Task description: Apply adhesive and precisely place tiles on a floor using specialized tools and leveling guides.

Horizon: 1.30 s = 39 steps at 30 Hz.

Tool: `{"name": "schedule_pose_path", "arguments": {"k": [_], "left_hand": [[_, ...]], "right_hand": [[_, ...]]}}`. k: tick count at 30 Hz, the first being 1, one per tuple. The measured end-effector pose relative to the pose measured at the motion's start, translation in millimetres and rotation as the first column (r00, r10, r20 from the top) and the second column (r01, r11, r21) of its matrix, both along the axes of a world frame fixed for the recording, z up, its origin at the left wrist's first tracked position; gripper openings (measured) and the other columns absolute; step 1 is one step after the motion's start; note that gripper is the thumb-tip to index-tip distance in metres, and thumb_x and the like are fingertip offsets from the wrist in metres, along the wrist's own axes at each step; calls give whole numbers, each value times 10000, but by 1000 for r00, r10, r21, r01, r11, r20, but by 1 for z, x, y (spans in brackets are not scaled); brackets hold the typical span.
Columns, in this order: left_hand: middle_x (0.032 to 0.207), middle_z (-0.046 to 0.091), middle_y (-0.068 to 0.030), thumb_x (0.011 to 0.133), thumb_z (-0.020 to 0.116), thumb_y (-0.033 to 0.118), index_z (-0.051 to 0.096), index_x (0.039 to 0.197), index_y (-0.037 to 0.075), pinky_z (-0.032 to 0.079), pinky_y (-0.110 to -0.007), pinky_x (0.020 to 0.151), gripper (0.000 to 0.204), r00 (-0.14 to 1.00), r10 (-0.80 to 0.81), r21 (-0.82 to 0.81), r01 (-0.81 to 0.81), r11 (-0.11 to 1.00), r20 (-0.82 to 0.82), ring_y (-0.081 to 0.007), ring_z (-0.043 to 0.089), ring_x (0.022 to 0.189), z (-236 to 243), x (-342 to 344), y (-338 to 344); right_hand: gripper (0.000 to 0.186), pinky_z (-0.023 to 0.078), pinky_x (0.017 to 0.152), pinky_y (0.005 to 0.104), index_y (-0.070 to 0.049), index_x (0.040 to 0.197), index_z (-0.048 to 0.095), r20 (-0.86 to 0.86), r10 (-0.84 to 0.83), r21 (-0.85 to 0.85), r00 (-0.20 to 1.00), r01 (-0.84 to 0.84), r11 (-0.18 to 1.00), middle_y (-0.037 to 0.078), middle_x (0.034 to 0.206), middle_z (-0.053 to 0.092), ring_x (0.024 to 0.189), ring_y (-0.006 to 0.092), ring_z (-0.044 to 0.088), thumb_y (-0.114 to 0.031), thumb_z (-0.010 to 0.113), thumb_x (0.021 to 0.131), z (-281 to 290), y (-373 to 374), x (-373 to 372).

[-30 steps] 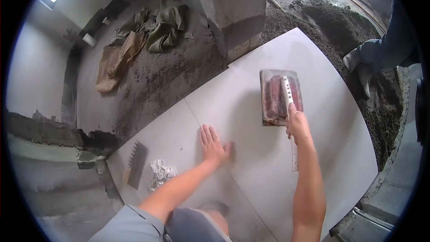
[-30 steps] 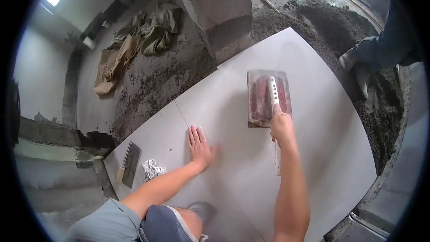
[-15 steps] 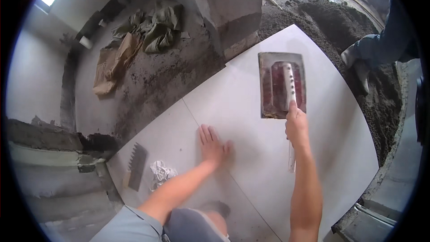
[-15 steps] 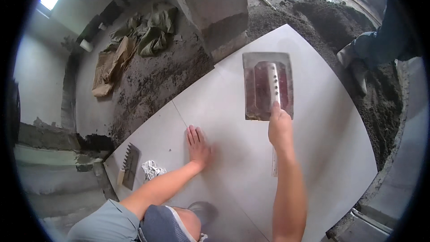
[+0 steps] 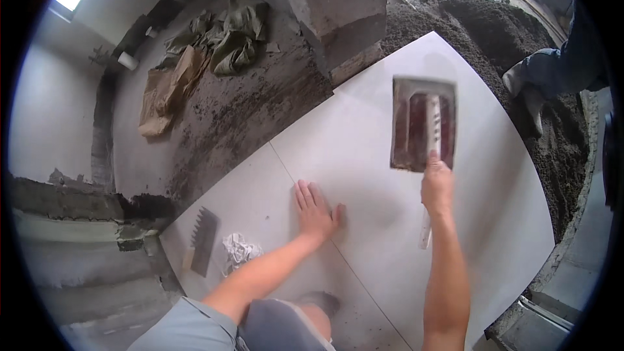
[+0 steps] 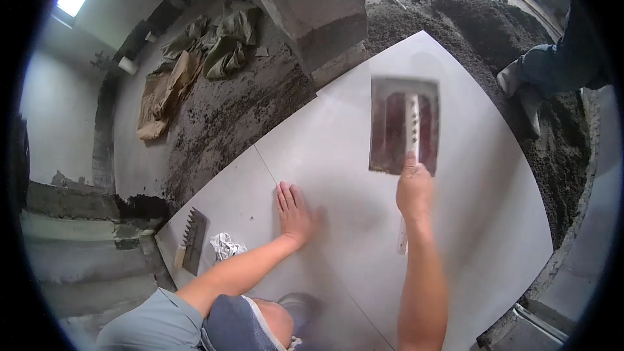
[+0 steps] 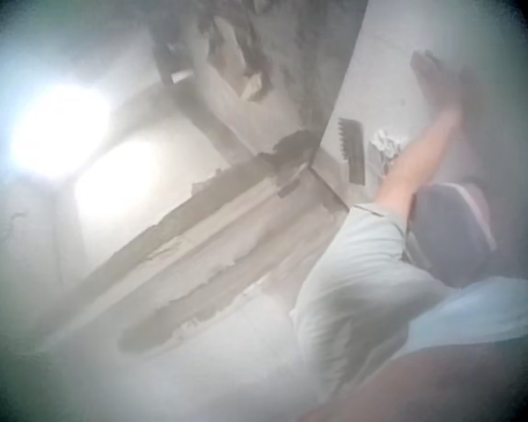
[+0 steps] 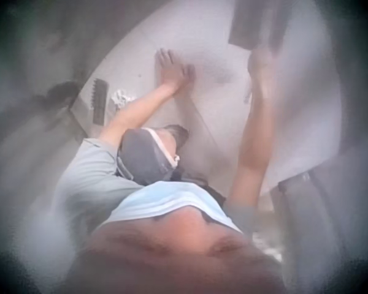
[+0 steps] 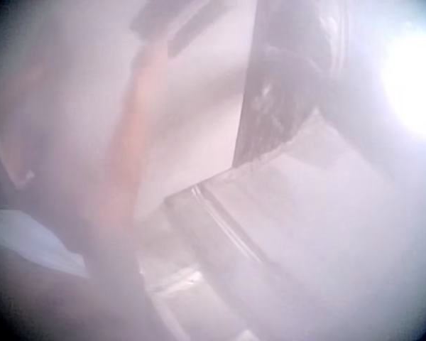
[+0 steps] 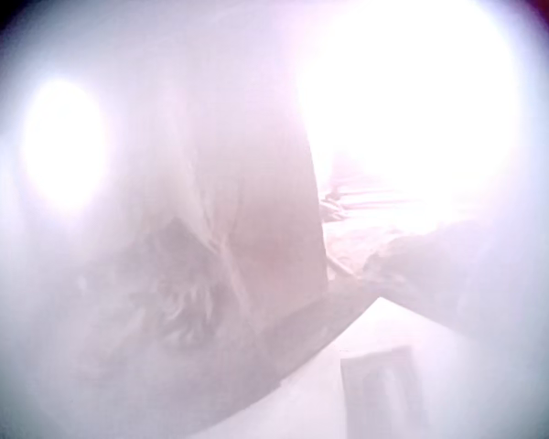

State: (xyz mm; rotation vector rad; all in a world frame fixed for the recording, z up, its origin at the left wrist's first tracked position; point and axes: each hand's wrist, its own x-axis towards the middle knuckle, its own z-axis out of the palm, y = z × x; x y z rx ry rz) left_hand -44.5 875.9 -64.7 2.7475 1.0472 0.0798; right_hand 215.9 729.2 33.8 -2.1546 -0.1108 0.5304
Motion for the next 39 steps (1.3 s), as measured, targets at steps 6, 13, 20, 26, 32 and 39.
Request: {"name": "schedule_pose_path", "arguments": {"k": [6,13,20,26,32,39], "left_hand": [[1584,63,-397,932,506,548,141,1501,-173,3,-576,1217,988,998,32,-40,-34,999,-56,-510,-17,1503,-7,4,-4],[1572,80,-416,937,513,511,191,1484,-187,62,-578,1217,943,998,2,-27,-4,1000,-60,-533,45,1492,0,6,-8],[1568,81,-423,944,509,509,197,1484,-184,60,-590,1213,932,994,35,-53,-41,998,-108,-541,45,1488,7,-1,3],[1581,19,-408,963,470,523,144,1500,-174,30,-600,1210,938,998,-10,-67,6,998,-58,-541,-18,1491,-3,14,-14],[1556,104,-426,953,501,497,188,1477,-192,68,-593,1210,921,999,28,-8,-28,1000,-26,-554,38,1479,2,-10,4],[1596,5,-389,960,472,523,118,1510,-167,18,-576,1219,950,998,3,-35,-5,999,-58,-525,-30,1500,-12,12,-8]], "right_hand": [[571,361,407,357,-92,673,483,-361,-20,13,932,27,1000,11,545,410,414,162,398,-530,429,1035,14,16,39],[638,425,471,383,4,772,588,104,71,-86,992,-62,994,85,599,525,472,212,491,-543,398,1038,-29,-8,0],[630,394,450,354,-9,762,549,-277,101,69,956,-85,994,59,602,500,455,175,455,-556,401,1039,32,6,-8],[648,366,432,328,-65,664,452,134,218,-175,967,-194,965,35,576,467,444,143,423,-597,414,1031,-55,-40,-37],[596,398,545,344,-13,774,529,-266,225,1,937,-233,972,62,625,478,557,159,463,-533,417,1044,46,-5,-68],[630,478,603,399,24,791,562,37,338,-397,940,-296,869,114,641,515,616,208,566,-537,419,1039,-26,-45,-68]]}}
